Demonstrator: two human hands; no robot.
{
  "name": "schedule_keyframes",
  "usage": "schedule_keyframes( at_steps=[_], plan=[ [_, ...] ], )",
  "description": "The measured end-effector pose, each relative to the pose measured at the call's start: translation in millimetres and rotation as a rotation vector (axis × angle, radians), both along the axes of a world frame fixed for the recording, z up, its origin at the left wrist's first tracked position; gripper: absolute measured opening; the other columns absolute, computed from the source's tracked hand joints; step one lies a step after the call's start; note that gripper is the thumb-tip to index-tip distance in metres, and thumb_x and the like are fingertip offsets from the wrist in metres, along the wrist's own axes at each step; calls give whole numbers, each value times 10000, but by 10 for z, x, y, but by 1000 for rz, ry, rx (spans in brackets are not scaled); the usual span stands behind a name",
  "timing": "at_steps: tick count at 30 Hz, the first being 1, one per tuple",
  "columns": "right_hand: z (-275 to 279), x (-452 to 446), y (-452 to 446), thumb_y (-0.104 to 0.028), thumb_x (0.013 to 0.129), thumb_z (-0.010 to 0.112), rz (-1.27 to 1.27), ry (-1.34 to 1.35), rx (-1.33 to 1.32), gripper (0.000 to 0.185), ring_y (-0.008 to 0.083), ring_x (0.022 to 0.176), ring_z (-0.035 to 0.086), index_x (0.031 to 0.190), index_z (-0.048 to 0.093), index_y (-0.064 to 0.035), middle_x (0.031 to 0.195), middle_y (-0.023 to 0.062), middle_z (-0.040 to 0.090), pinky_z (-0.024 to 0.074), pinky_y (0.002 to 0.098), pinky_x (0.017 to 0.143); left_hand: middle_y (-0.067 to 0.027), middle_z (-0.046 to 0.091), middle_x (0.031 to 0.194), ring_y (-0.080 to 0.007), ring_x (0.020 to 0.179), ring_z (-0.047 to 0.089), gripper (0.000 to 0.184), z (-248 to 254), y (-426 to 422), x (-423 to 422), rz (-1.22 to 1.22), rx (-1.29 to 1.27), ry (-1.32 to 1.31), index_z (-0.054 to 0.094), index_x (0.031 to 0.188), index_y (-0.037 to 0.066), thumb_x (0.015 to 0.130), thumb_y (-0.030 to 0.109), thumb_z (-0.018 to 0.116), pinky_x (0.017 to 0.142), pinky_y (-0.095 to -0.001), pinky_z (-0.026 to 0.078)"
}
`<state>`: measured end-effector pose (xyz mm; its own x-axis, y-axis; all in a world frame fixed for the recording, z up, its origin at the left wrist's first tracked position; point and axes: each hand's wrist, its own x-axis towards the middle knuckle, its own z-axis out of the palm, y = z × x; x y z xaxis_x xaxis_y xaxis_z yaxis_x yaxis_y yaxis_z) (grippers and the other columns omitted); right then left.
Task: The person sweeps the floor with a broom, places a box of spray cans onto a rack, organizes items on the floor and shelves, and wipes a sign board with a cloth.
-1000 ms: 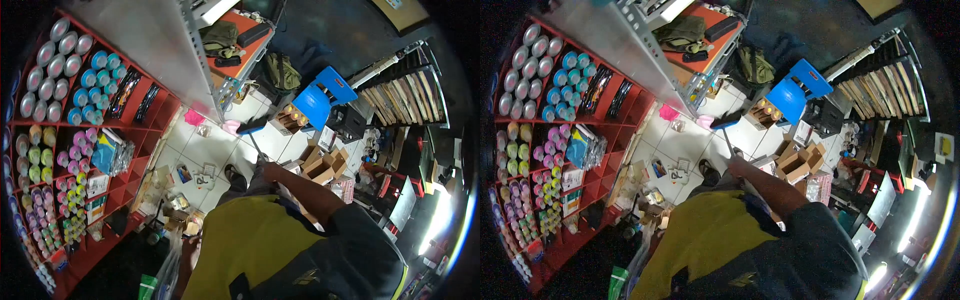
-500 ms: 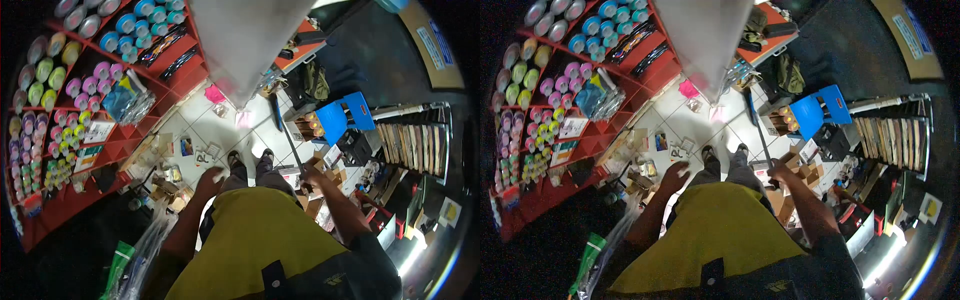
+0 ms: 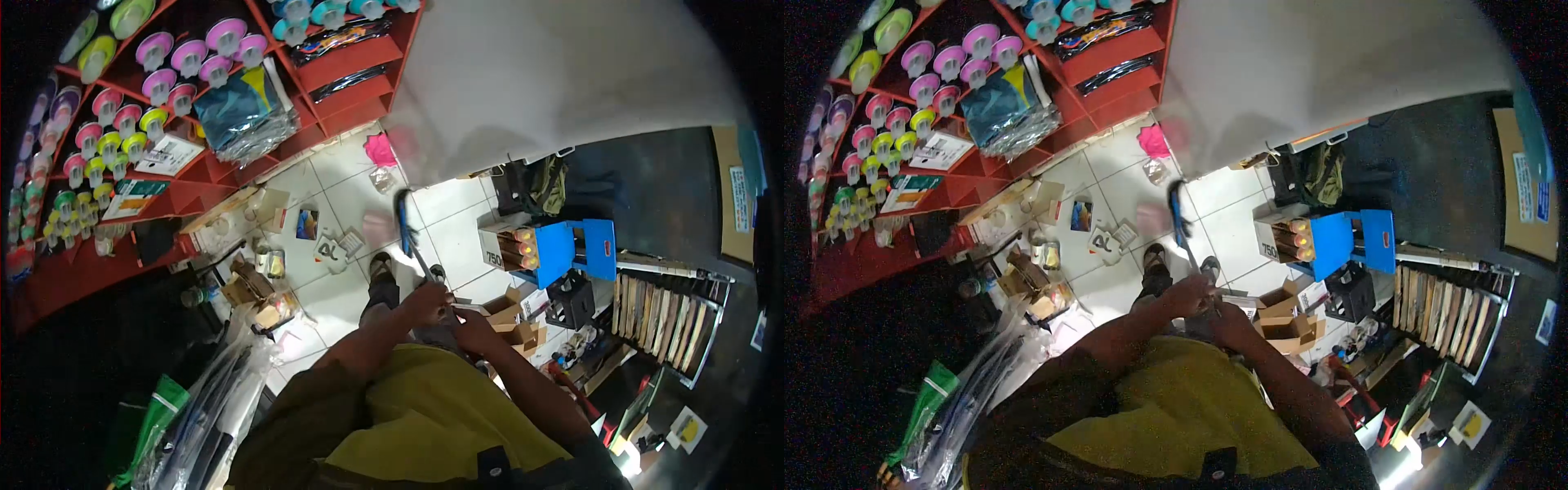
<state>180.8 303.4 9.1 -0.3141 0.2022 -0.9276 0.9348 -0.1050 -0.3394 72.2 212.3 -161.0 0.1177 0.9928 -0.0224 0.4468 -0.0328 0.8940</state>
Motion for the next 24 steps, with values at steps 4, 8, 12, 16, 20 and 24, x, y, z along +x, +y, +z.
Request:
schedule_keyframes(
  at_steps=[4, 8, 12, 16, 20, 24],
  plan=[
    [693, -237, 96, -204, 856, 574, 98, 50, 90, 544, 371, 1011, 599, 1323, 415, 24, 1079, 270, 607, 468, 449, 844, -127, 538, 902, -301, 811, 527, 290, 467, 24, -145, 169, 211, -141, 589, 939, 91, 683, 71, 725, 690, -449, 438],
    [606, -431, 179, -124, 824, 537, 273, 367, 413, 580, 357, 824, 615, 1366, 380, 11, 954, 256, 617, 483, 432, 717, -148, 547, 852, -302, 836, 544, 239, 691, 408, -610, 311, 417, 5, 584, 891, 56, 698, 96, 719, 779, -451, 460],
    [148, -1127, 402, -78, 767, 503, 546, 99, 390, 621, 411, 818, 619, 1369, 379, 6, 967, 277, 608, 502, 455, 715, -158, 556, 821, -289, 846, 585, 167, -171, 887, -959, 381, 320, 114, 607, 823, 3, 741, 125, 688, 823, -429, 497],
    [-760, -1315, 444, -118, 758, 548, 576, 214, 367, 654, 394, 903, 610, 1378, 372, -8, 1030, 265, 591, 502, 442, 778, -155, 573, 829, -345, 934, 538, 149, -209, 685, -1241, 260, -241, 164, 594, 716, 34, 761, 165, 648, 851, -415, 455],
    [-763, -1059, 440, -154, 753, 574, 792, 268, 321, 671, 390, 917, 609, 1385, 379, -42, 1097, 256, 580, 506, 434, 778, -175, 587, 829, -350, 899, 562, 133, -259, 405, -1041, 217, -335, 121, 614, 758, 33, 717, 156, 643, 838, -426, 464],
    [238, -1245, 306, -128, 768, 623, 1028, 285, 282, 593, 388, 888, 626, 1313, 420, -16, 1040, 263, 609, 522, 452, 768, -195, 608, 735, -325, 688, 601, 187, -172, 63, -720, 285, -37, 192, 632, 670, 8, 758, 173, 632, 638, -439, 491]
  ],
)
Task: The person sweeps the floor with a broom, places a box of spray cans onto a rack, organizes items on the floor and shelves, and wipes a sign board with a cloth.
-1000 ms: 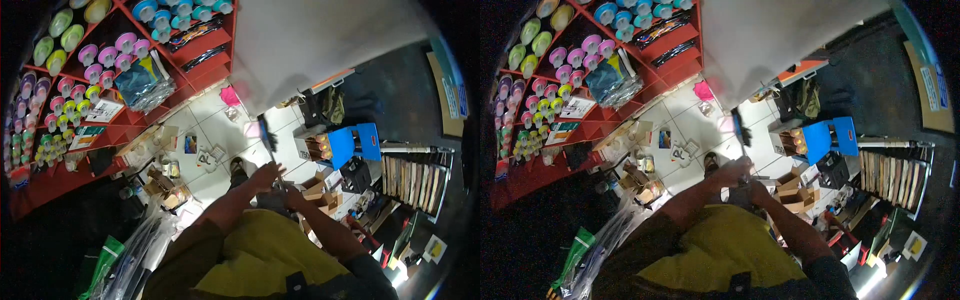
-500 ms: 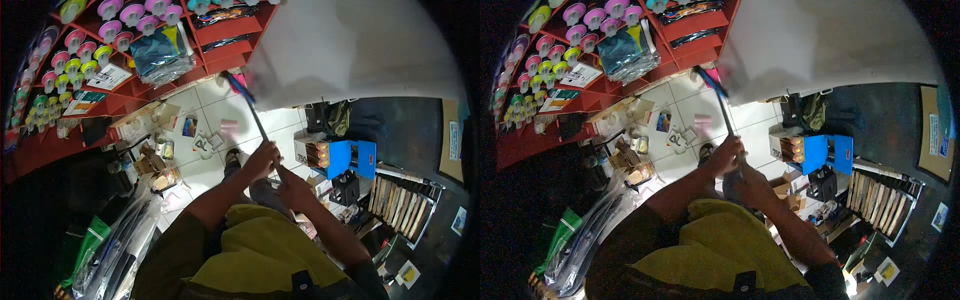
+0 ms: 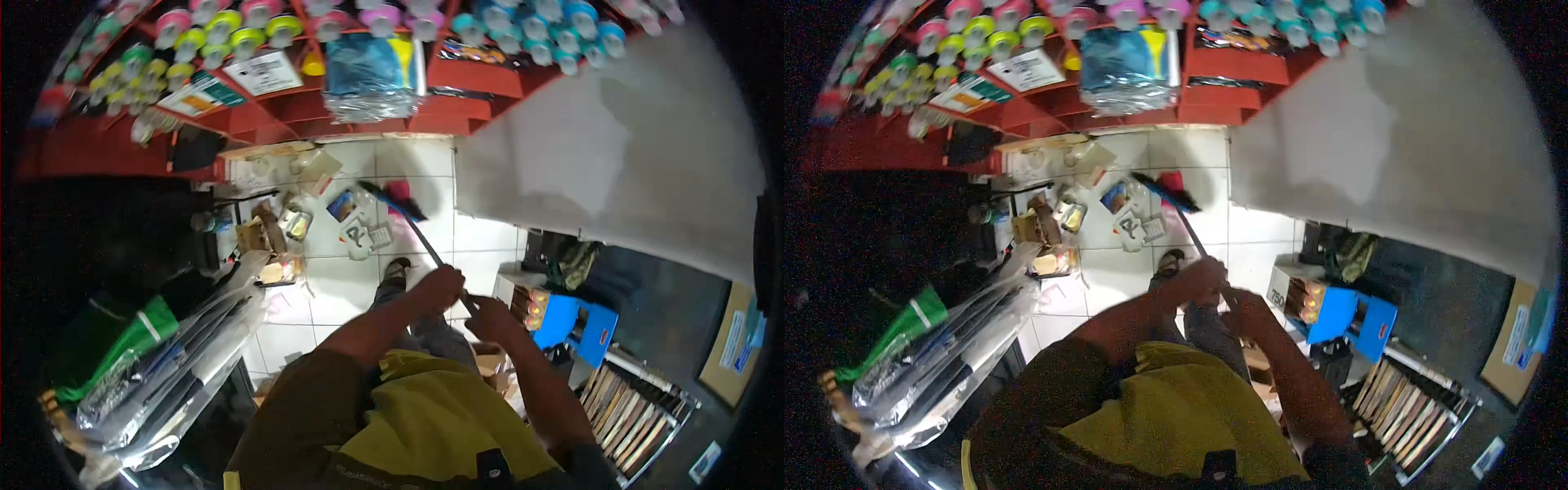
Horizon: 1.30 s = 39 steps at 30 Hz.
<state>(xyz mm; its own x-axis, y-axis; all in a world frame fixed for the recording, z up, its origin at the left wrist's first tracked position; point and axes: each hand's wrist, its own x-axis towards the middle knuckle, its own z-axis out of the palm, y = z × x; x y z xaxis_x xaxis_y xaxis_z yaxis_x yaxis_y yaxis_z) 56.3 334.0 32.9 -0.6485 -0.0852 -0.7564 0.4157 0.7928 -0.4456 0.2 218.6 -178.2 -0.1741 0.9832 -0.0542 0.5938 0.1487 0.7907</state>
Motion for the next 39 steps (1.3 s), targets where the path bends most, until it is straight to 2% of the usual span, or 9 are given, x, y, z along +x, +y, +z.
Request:
schedule_keyframes(
  at_steps=[5, 8, 11, 17, 23, 28, 31, 34, 39],
  plan=[
    [460, -68, -330, -96, 700, 574, -21, 45, -7, 697, 440, 852, 595, 1371, 395, -28, 925, 258, 627, 492, 463, 760, -165, 602, 733, -324, 766, 584, 137, 1038, -340, -149, 333, 52, -49, 629, 660, 47, 715, 171, 655, 772, -464, 466],
    [320, -466, -495, -66, 691, 557, 14, 36, -26, 728, 441, 827, 593, 1384, 348, 15, 877, 283, 615, 490, 464, 741, -136, 598, 755, -299, 855, 574, 118, 670, -469, -450, 465, 159, 31, 633, 678, 61, 711, 170, 663, 878, -458, 428],
    [-777, -713, -674, -55, 694, 551, 265, 287, -11, 773, 425, 803, 599, 1407, 272, 45, 852, 293, 609, 491, 467, 734, -121, 596, 774, -285, 868, 558, 118, -141, -760, -819, 721, 312, -60, 625, 682, 66, 709, 166, 681, 880, -460, 406],
    [-974, -896, -966, -80, 754, 588, 187, -41, -19, 650, 392, 671, 604, 1341, 349, 63, 760, 263, 609, 479, 472, 598, -144, 590, 792, -323, 823, 554, 115, -768, -960, -686, 360, -118, 217, 629, 707, 72, 746, 180, 633, 806, -408, 453],
    [-788, -413, -397, -214, 774, 608, 412, -22, -85, 681, 430, 822, 624, 1336, 346, 69, 864, 302, 618, 502, 465, 684, -110, 579, 794, -309, 863, 562, 105, -184, -643, 27, 670, 157, -81, 632, 737, 103, 644, 140, 663, 771, -413, 460],
    [574, -646, -311, -81, 692, 570, 286, -179, -97, 699, 425, 828, 606, 1361, 386, 0, 948, 287, 600, 477, 486, 726, -101, 584, 831, -314, 880, 560, 186, 664, -435, 148, 670, 164, -49, 617, 803, 113, 619, 100, 646, 822, -451, 437],
    [542, -602, -90, -80, 701, 548, 275, 100, -181, 662, 430, 816, 597, 1344, 410, 1, 912, 294, 593, 476, 486, 723, -104, 584, 829, -324, 887, 554, 231, 1037, -381, -53, 801, 141, 3, 599, 838, 101, 610, 87, 637, 891, -465, 413],
    [326, -804, -137, -81, 721, 531, 364, 254, -179, 647, 427, 806, 592, 1351, 403, -2, 876, 296, 584, 476, 479, 717, -124, 616, 884, -316, 910, 574, 261, 811, -476, -386, 910, 107, 279, 635, 837, 103, 598, 197, 679, 853, -452, 422],
    [-479, -1410, -915, -87, 774, 534, 490, 374, -91, 666, 424, 801, 593, 1400, 319, -18, 902, 276, 577, 498, 467, 713, -134, 586, 833, -329, 932, 563, 175, 70, -1174, -1066, 1074, 136, 247, 597, 793, 60, 621, 52, 626, 1039, -451, 363]
  ],
)
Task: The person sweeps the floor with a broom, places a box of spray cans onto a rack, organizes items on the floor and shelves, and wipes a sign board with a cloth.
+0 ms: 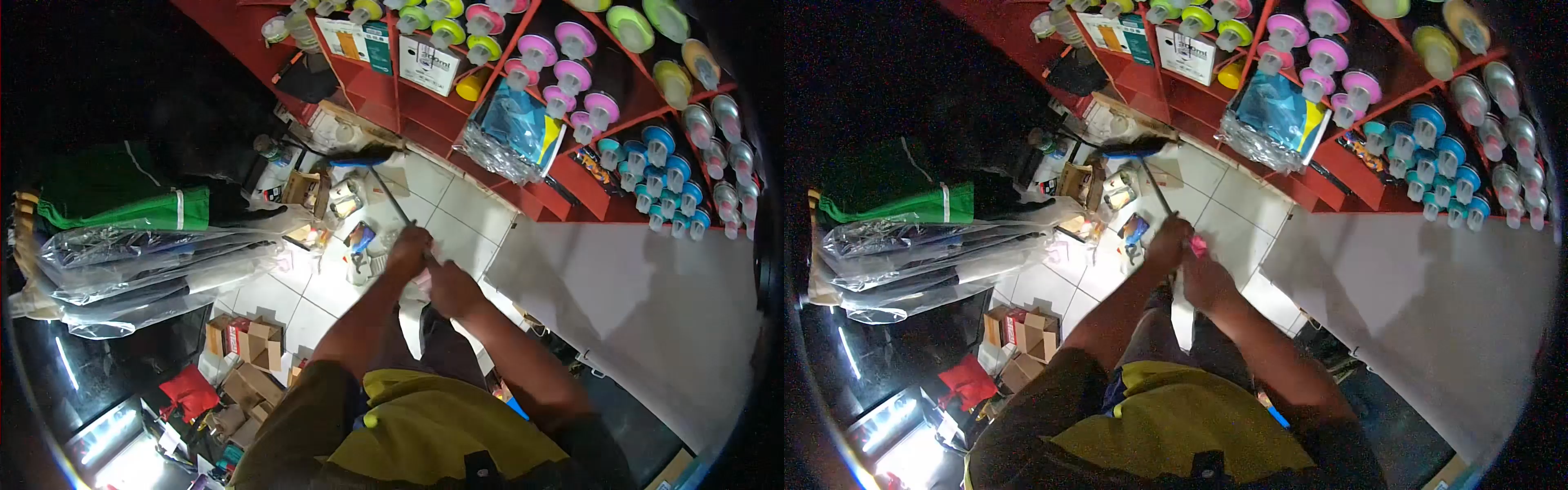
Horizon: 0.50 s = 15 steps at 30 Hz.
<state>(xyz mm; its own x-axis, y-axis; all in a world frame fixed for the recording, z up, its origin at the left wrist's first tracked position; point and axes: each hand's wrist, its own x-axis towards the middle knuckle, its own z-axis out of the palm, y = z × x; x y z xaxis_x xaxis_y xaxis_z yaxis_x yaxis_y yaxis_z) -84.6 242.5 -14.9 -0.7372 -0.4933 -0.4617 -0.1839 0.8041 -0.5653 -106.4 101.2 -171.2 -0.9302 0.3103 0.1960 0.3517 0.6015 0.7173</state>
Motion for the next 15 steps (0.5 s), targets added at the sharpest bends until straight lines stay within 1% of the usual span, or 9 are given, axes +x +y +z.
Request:
schedule_keyframes(
  at_steps=[2, 4, 7, 8, 10, 12, 13, 14, 15],
  plan=[
    [-253, -219, -272, -77, 769, 528, 53, 20, 27, 659, 429, 803, 596, 1393, 329, -15, 897, 276, 584, 502, 474, 717, -132, 589, 827, -328, 897, 571, 140, -235, -234, -148, 111, 59, -26, 606, 771, 70, 638, 51, 645, 1029, -457, 375],
    [-469, -258, -424, -66, 764, 523, 106, 41, 54, 651, 433, 804, 598, 1387, 338, -12, 893, 275, 590, 505, 481, 722, -132, 590, 826, -330, 890, 572, 138, -449, -408, -121, 59, 30, -64, 605, 770, 72, 642, 59, 656, 1021, -452, 382],
    [-646, -54, -577, -73, 771, 515, 215, 166, 123, 342, 375, 709, 634, 1102, 542, 5, 774, 218, 632, 520, 438, 604, -133, 591, 823, -335, 878, 575, 138, -491, -561, 11, -50, -16, -152, 604, 768, 78, 650, 75, 676, 1007, -442, 397],
    [-646, 9, -577, -73, 771, 515, 224, 161, 130, 342, 375, 709, 634, 1102, 542, 5, 774, 218, 632, 520, 438, 604, -138, 583, 840, -341, 878, 568, 152, -373, -554, 72, -52, 30, -186, 602, 794, 62, 659, 77, 670, 973, -451, 405],
    [-521, 104, -447, -71, 747, 534, 164, 76, 47, 372, 385, 752, 630, 1109, 542, 14, 790, 230, 628, 518, 449, 633, -149, 569, 874, -352, 878, 555, 186, -159, -472, 230, -56, 122, -254, 599, 846, 32, 677, 81, 657, 906, -469, 420],
    [-346, 189, -363, -69, 735, 544, 130, 39, 6, 387, 390, 774, 628, 1113, 543, 19, 798, 236, 627, 517, 454, 648, -143, 564, 842, -356, 856, 557, 206, -316, -322, 486, -34, 266, -271, 594, 817, 57, 648, 119, 693, 929, -446, 424],
    [-236, 244, -321, -70, 727, 533, 104, -105, 96, 546, 414, 805, 615, 1254, 426, 24, 841, 262, 620, 506, 467, 686, -138, 559, 810, -360, 834, 559, 232, -377, -224, 628, -15, 407, -288, 589, 788, 81, 619, 158, 729, 953, -424, 429],
    [-156, 315, -260, -70, 718, 523, 77, -248, 186, 717, 438, 837, 602, 1396, 310, 30, 884, 287, 613, 494, 480, 724, -136, 556, 812, -361, 832, 555, 220, -278, -139, 732, 28, 305, -230, 587, 790, 78, 627, 151, 715, 923, -434, 439],
    [-110, 429, -159, -70, 718, 523, 79, -247, 189, 717, 438, 837, 602, 1396, 310, 30, 884, 287, 613, 494, 480, 724, -135, 552, 814, -361, 829, 552, 207, -156, -64, 827, 71, 204, -172, 585, 792, 75, 635, 144, 701, 893, -445, 449]
  ],
)
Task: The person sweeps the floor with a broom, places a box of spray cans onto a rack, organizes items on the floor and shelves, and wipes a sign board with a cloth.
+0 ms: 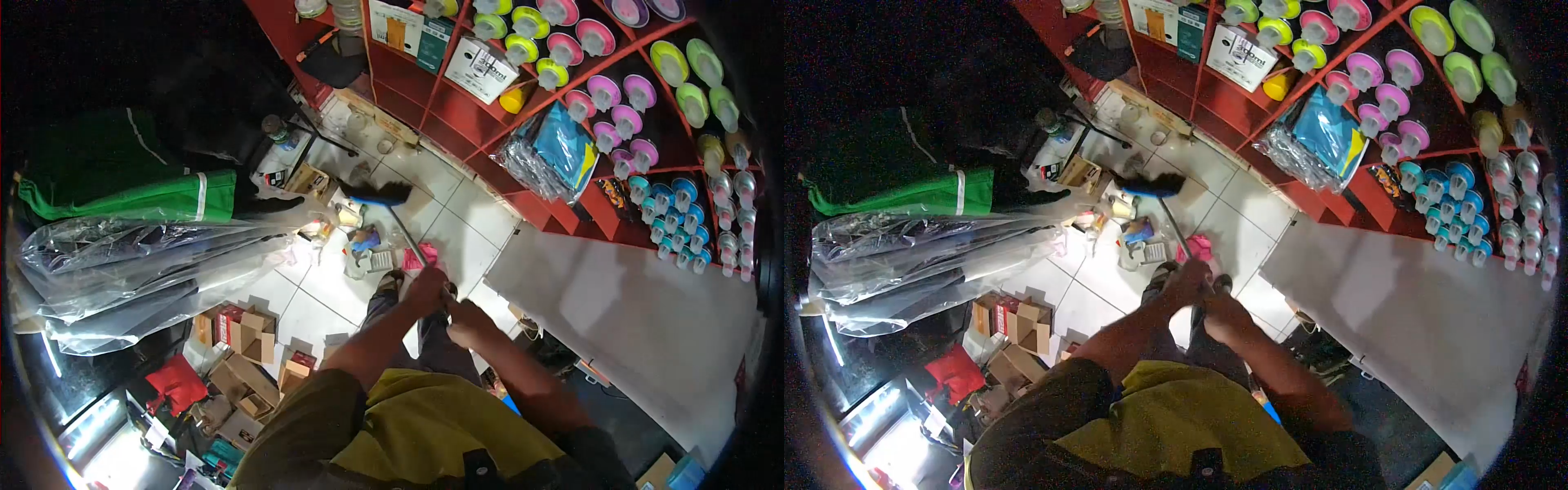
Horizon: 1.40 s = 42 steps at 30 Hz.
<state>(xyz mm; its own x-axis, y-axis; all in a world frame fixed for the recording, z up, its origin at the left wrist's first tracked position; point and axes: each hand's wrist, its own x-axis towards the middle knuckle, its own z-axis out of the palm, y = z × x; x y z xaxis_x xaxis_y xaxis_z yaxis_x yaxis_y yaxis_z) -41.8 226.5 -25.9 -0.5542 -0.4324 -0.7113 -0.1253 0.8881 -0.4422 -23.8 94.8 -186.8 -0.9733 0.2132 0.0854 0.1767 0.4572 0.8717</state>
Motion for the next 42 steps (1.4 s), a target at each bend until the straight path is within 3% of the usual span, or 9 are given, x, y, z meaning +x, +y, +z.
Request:
schedule_keyframes(
  at_steps=[7, 10, 15, 17, 26, 30, 33, 37, 42],
  plan=[
    [394, 237, 366, -131, 739, 584, 84, -2, -110, 740, 359, 814, 642, 1398, 298, 44, 896, 271, 630, 529, 413, 714, -136, 577, 892, -350, 921, 555, 237, 88, 326, 466, -229, 30, -43, 590, 878, 82, 682, 182, 678, 879, -432, 439],
    [1091, -277, 98, -197, 833, 594, -313, -554, -26, 663, 254, 794, 660, 1397, 324, 19, 940, 223, 640, 559, 369, 661, -127, 588, 929, -337, 955, 562, 257, 457, 273, 221, -238, -72, -144, 598, 924, 77, 687, 150, 664, 874, -405, 447],
    [855, -726, 200, -249, 910, 579, -783, -654, -448, 531, 203, 770, 647, 1364, 401, -38, 1018, 164, 618, 563, 351, 580, -96, 605, 835, -274, 826, 600, 266, 600, -558, -293, 190, 142, -147, 646, 897, 85, 631, 70, 654, 764, -361, 477],
    [502, -955, 243, -248, 931, 559, -869, -460, -513, 472, 221, 744, 644, 1348, 430, -69, 1049, 158, 605, 557, 355, 561, -95, 676, 808, -225, 739, 631, 166, 731, -1149, -584, 246, 79, -79, 684, 875, 78, 786, 17, 557, 679, -332, 492],
    [-1434, -1496, -148, -265, 894, 592, -760, -350, -313, 405, 217, 766, 645, 1219, 528, -30, 979, 165, 631, 549, 336, 611, -104, 652, 779, -164, 688, 597, 136, 175, -2236, -516, 360, 362, -184, 620, 852, -32, 828, 85, 554, 620, -303, 485],
    [-3558, -1972, -1074, -226, 832, 608, -192, 275, -506, 237, 220, 750, 650, 988, 652, -54, 813, 76, 668, 516, 347, 695, -77, 534, 604, -180, 517, 512, 345, -568, -2216, -281, 637, 500, 132, 517, 702, 31, 880, 320, 579, 488, -315, 417],
    [-4571, -2360, -2007, -251, 807, 608, 3, 107, -367, 251, 275, 822, 654, 962, 663, -62, 850, 94, 680, 506, 365, 767, -78, 487, 566, -178, 504, 482, 343, -680, -2178, -39, 837, 539, 235, 485, 707, 69, 915, 336, 533, 465, -292, 375],
    [-6060, -2578, -2535, -255, 765, 626, 389, 350, -280, 207, 279, 856, 658, 847, 665, -69, 845, 100, 687, 507, 372, 794, -75, 467, 624, -186, 557, 482, 213, -837, -1962, 824, 1226, 267, -301, 494, 733, 71, 879, 217, 545, 525, -309, 393],
    [-7010, -2416, -2600, -280, 740, 654, -71, 500, -466, 229, 305, 771, 649, 746, 632, -52, 749, 118, 666, 506, 402, 731, -63, 491, 655, -178, 598, 488, 250, -727, -1822, 904, 1258, 453, -198, 512, 743, 60, 898, 256, 525, 582, -314, 408]
  ],
)
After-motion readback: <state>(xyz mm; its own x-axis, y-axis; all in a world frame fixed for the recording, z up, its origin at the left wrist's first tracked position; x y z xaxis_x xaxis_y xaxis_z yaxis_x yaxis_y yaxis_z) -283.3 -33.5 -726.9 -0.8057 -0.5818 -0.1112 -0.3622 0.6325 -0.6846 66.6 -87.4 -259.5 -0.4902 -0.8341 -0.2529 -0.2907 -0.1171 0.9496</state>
